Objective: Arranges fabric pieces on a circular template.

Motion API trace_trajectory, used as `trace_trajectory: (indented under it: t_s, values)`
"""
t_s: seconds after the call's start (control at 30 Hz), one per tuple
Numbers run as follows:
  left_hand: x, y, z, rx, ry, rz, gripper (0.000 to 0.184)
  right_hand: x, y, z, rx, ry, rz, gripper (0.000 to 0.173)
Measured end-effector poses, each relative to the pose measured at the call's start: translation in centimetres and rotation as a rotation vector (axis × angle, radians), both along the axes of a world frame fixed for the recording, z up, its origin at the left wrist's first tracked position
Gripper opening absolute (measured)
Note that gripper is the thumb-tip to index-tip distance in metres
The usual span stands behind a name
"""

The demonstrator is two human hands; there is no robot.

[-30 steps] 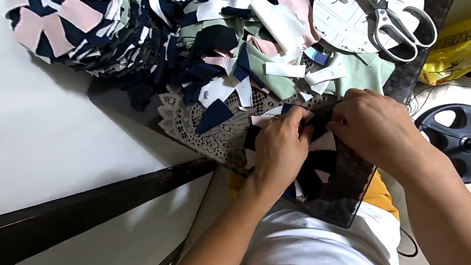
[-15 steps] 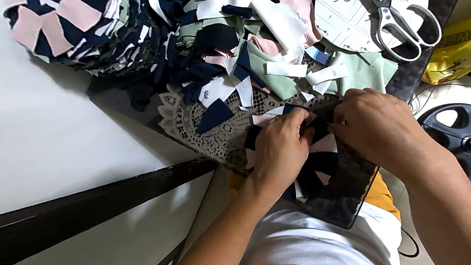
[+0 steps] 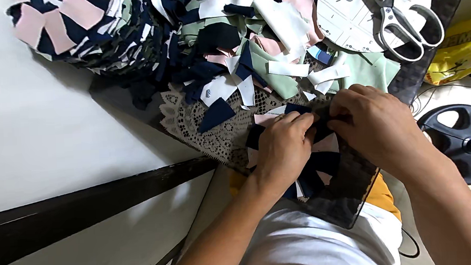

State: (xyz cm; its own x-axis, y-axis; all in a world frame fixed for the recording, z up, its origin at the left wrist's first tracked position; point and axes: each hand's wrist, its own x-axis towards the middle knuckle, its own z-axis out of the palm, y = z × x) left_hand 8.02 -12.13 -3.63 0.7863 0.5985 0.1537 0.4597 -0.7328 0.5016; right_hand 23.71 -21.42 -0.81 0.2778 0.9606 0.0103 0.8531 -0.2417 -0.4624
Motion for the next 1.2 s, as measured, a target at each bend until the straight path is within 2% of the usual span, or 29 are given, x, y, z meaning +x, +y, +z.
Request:
trace_trajectory:
  t_s: [0.07, 0.13, 0.3, 0.5, 0.8, 0.93, 1.0, 1.07, 1.13, 1.2]
  values:
    - [0.0, 0.0, -0.1, -0.002, 0.001, 0.005, 0.013, 0.0, -0.3, -0.9, 0.118, 0.021, 0.029, 0.010]
    - [0.1, -0.1, 0.0, -0.011, 0.005, 0.018, 0.015, -0.1, -0.6, -2.0, 0.193, 0.022, 0.052, 0.014]
    - [0.0, -0.3, 0.4, -0.003, 0.027, 0.045, 0.023, -0.3, -1.0, -3.9, 0.276, 0.012, 0.050, 0.018]
    - [-1.3, -0.8, 1.7, -0.141, 0.133, 0.111, 0.027, -0.4, -1.3, -5.0, 0.333, -0.006, 0.048, 0.021]
    - [-2.0, -1.2, 2.0, -0.269, 0.130, 0.199, 0.023, -0.4, -1.6, -5.5, 0.379, -0.061, 0.070, 0.024]
    - [-2.1, -1.4, 2.1, -0.162, 0.235, 0.187, 0.025, -0.5, -1.6, -5.7, 0.399, -0.089, 0.081, 0.025]
    - [-2.3, -1.5, 2.6, -0.079, 0.289, 0.166, 0.018, -0.5, -1.6, -5.7, 0.405, -0.089, 0.080, 0.025]
    - [-2.7, -1.5, 2.7, 0.029, 0.244, 0.135, 0.012, -0.5, -1.6, -5.8, 0.410, -0.086, 0.077, 0.025]
    - [-3.1, -1.4, 2.2, 0.134, 0.140, 0.066, 0.019, -0.4, -1.6, -5.8, 0.409, -0.079, 0.077, 0.026]
    - [-3.4, -1.3, 1.3, 0.163, 0.108, -0.069, 0.040, -0.4, -1.6, -5.9, 0.405, -0.072, 0.073, 0.026]
